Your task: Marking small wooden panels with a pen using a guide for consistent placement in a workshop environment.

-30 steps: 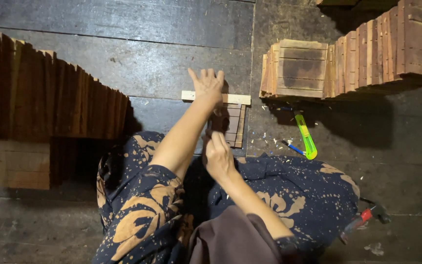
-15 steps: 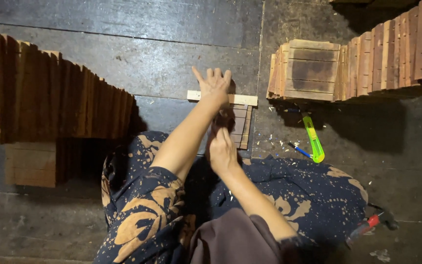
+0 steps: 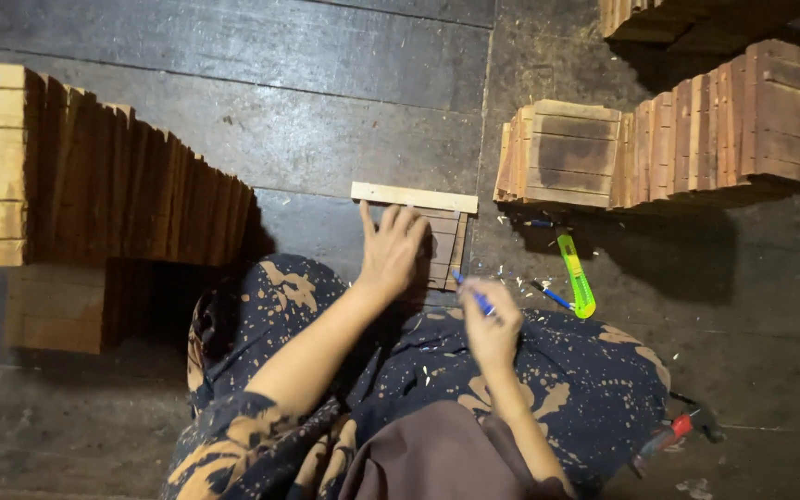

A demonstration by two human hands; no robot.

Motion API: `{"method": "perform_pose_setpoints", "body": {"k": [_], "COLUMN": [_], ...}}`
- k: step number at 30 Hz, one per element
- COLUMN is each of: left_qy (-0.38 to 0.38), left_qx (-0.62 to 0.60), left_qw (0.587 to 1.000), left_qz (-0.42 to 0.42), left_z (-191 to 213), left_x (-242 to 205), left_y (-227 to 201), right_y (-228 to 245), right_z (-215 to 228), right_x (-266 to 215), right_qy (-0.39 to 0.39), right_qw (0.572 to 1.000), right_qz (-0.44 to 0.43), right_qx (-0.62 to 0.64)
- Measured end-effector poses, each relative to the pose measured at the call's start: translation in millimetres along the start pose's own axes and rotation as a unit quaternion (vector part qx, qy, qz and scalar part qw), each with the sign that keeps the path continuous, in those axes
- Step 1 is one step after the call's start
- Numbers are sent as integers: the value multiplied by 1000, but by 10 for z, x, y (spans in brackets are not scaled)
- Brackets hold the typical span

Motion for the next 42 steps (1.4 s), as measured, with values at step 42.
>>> {"method": "perform_pose_setpoints", "body": {"k": [42], "left_qy": [161], "left_qx": [68], "left_qw": [980], "left_qz": [96], "left_z": [-54], "left_x": [-173], "left_y": [-53], "right_y": [-659], "right_z": [-1140], "right_x": [1642], "right_qy": [253], "right_qw": [934], "right_qz": [-64], "right_qx": [-244]}}
Point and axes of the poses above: each hand's wrist, its own x-axis towards the middle knuckle, its own z-axis out of the back of the hand, y = z × x, the point moved 8 cm from there along x, towards the middle knuckle, and after that the axes turned 5 degrees about -y, right-handed, at the moved point
